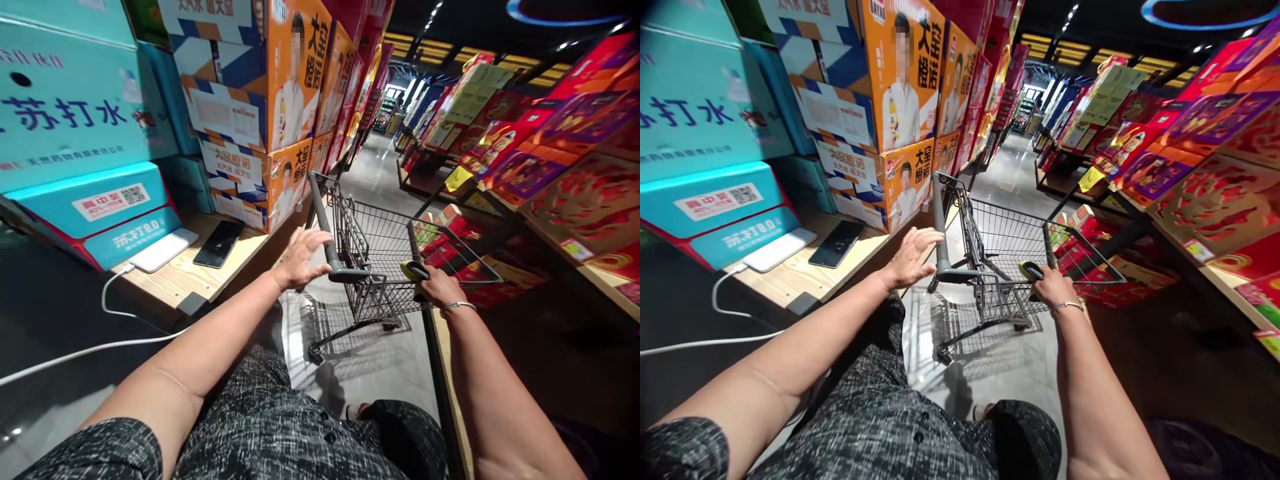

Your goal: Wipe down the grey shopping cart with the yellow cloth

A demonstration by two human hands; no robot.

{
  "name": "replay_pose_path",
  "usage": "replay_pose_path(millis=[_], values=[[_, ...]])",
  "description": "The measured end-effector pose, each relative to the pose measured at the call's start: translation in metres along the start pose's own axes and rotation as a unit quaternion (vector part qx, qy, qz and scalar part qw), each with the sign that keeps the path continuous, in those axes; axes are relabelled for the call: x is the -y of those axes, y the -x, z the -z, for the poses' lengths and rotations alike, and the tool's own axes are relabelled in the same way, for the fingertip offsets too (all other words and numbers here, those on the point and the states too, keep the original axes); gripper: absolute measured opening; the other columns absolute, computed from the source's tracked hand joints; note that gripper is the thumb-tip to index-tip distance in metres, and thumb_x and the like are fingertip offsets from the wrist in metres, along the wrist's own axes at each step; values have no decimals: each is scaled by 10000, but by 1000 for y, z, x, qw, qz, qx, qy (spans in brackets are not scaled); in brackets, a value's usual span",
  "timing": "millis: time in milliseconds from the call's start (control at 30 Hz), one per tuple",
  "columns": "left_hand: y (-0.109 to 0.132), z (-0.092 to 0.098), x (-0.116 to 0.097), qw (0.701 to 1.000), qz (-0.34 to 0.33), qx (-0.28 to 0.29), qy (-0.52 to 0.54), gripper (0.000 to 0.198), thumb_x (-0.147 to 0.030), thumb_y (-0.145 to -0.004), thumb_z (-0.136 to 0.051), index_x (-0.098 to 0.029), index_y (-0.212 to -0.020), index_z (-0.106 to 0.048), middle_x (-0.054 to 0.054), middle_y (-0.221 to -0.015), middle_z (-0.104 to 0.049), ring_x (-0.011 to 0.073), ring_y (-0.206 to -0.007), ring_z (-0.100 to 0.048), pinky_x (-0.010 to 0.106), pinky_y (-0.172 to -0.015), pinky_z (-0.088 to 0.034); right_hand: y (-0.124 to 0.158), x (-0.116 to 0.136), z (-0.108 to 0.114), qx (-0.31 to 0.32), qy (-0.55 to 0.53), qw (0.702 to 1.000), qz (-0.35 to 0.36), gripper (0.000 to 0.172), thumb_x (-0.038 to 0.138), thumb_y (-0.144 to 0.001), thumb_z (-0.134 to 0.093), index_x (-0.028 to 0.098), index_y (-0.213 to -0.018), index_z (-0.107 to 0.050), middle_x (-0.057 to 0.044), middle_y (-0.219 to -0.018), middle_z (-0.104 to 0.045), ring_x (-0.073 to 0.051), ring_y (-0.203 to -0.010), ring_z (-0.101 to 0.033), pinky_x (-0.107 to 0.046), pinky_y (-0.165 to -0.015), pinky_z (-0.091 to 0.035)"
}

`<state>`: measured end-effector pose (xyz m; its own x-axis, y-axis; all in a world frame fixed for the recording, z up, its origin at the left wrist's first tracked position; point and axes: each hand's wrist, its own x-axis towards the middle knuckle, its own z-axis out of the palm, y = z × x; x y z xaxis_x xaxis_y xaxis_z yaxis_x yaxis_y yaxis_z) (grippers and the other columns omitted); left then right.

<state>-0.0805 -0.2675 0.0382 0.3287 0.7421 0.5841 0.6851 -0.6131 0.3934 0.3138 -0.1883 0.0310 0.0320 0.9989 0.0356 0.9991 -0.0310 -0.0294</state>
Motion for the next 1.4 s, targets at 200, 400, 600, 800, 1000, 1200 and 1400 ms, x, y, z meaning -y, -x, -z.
replay_pose_path(millis=[200,400,600,800,1000,1200,1400], values=[[28,41,59,883,346,-51,-314,575,-491,-864,-571,-88,-1274,-550,252,-1415,-512,419,-1396,-350,628,-1167,-150,3,23,2,32,25,999,5,540,195,-825,-433,175,-1334,-614,-162,-1171,-684,-301,-1055,-647,-385,-894,-459],[36,53,84,835,430,67,-338,655,-570,-832,-544,-53,-1231,-593,281,-1226,-648,446,-1351,-416,642,-1163,-103,6,36,5,38,28,999,-13,530,209,-822,-438,190,-1319,-623,-156,-1193,-674,-312,-1040,-659,-386,-867,-481],[30,37,66,861,386,73,-323,769,-538,-861,-540,-71,-1467,-454,276,-1535,-402,436,-1505,-185,648,-1183,-47,9,45,11,48,32,998,-16,555,211,-825,-436,159,-1355,-593,-174,-1211,-672,-320,-1063,-659,-394,-885,-488],[19,17,37,909,342,67,-230,737,-525,-883,-567,-106,-1479,-451,229,-1568,-384,429,-1508,-189,650,-1196,-57,13,42,8,40,35,998,-21,574,214,-832,-424,162,-1383,-573,-179,-1244,-663,-334,-1065,-657,-418,-903,-484],[13,-10,4,979,198,40,29,1209,-820,-711,-646,-140,-1598,-184,218,-1613,-300,410,-1504,-212,612,-1205,-186,22,48,7,28,55,997,-41,574,239,-862,-426,181,-1422,-531,-169,-1267,-641,-335,-1072,-648,-401,-889,-476],[2,-41,1,948,203,-113,219,764,-684,-996,-272,-148,-1539,-279,201,-1530,-440,285,-1429,-427,469,-1181,-352,33,61,16,21,62,998,-23,499,185,-857,-439,139,-1331,-589,-171,-1168,-676,-290,-1033,-648,-352,-876,-457],[-16,-44,33,933,229,-159,227,802,-757,-962,-269,-152,-1475,-388,194,-1443,-545,295,-1346,-530,449,-1132,-424,40,71,13,-13,61,998,3,411,174,-863,-460,166,-1236,-633,-132,-1095,-696,-249,-946,-643,-331,-820,-455]])
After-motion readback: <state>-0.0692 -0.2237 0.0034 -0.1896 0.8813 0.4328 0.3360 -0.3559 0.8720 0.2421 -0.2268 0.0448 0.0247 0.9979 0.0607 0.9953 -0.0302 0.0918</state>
